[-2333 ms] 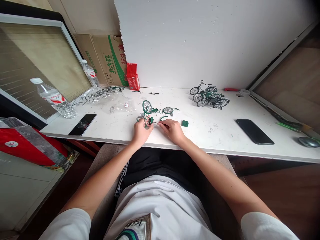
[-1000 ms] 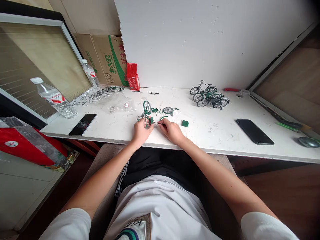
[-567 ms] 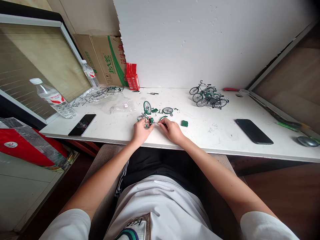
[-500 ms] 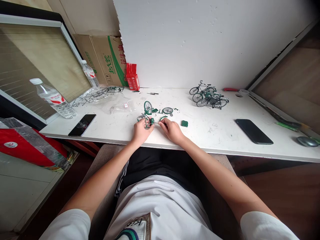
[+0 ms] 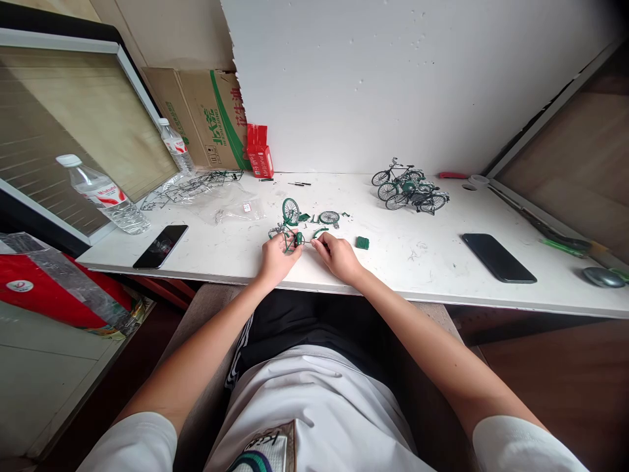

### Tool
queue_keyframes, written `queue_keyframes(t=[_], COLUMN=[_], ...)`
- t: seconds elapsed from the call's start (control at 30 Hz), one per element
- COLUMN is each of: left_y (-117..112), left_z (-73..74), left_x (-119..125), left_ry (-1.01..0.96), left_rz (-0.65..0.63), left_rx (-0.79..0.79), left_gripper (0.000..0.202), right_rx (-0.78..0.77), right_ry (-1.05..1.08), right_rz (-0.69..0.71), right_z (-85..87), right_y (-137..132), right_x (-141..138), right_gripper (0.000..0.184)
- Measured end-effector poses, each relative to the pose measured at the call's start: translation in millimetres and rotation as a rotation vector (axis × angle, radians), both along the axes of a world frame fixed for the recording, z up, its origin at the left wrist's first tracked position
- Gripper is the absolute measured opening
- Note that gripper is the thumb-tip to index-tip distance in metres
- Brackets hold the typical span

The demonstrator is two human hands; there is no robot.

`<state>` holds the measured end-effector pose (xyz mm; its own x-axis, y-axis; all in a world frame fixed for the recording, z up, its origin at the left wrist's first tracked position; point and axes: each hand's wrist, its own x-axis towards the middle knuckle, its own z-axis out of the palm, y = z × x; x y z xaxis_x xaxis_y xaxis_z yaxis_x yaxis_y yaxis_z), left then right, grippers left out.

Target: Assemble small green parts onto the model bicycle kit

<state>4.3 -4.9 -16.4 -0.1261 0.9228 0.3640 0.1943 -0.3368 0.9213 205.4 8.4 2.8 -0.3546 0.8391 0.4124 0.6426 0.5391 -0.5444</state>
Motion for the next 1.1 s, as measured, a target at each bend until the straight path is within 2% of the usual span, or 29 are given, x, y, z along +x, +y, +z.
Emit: queue_keyframes(t=[0.23, 0.37, 0.47, 0.6, 0.73, 0.93, 1.1], left_y=[1.7, 2.0, 2.9, 3.6, 3.3, 5.4, 7.2], left_z=[-2.3, -2.8, -4.2, -4.9, -1.5, 1.9, -0.8], left_x=[-0.3, 1.2, 1.1, -0.7, -1.6, -2.7, -3.5], left_ry=[0.093, 0.062, 0.046, 0.076, 0.062, -0.043, -0.038], left_rz=[-0.005, -0.017, -0.008, 0.039, 0.071, 0.027, -0.001], left_rx=[0.024, 0.036, 0.041, 0.067, 0.076, 0.002, 0.003], left_gripper=[0.045, 0.045, 0.045, 0.044, 0.041, 0.046, 0.045], right_rx=[-0.058, -0.073, -0.066, -0.04, 0.006, 0.072, 0.138], right_ry=[-0.046, -0.066, -0.068, -0.082, -0.054, -0.055, -0.045], right_rz=[-0.035, -0.064, -0.033, 0.043, 0.04, 0.003, 0.012], right_z=[5.2, 8.3, 7.6, 4.3, 1.7, -0.2, -3.0], right_y=[-2.7, -6.7, -8.5, -8.6, -7.5, -5.5, -3.6], right_x=[-2.7, -4.7, -5.0, -4.5, -4.4, -3.8, -3.0], right_gripper=[0.036, 0.031, 0.024, 0.016, 0.015, 0.019, 0.02])
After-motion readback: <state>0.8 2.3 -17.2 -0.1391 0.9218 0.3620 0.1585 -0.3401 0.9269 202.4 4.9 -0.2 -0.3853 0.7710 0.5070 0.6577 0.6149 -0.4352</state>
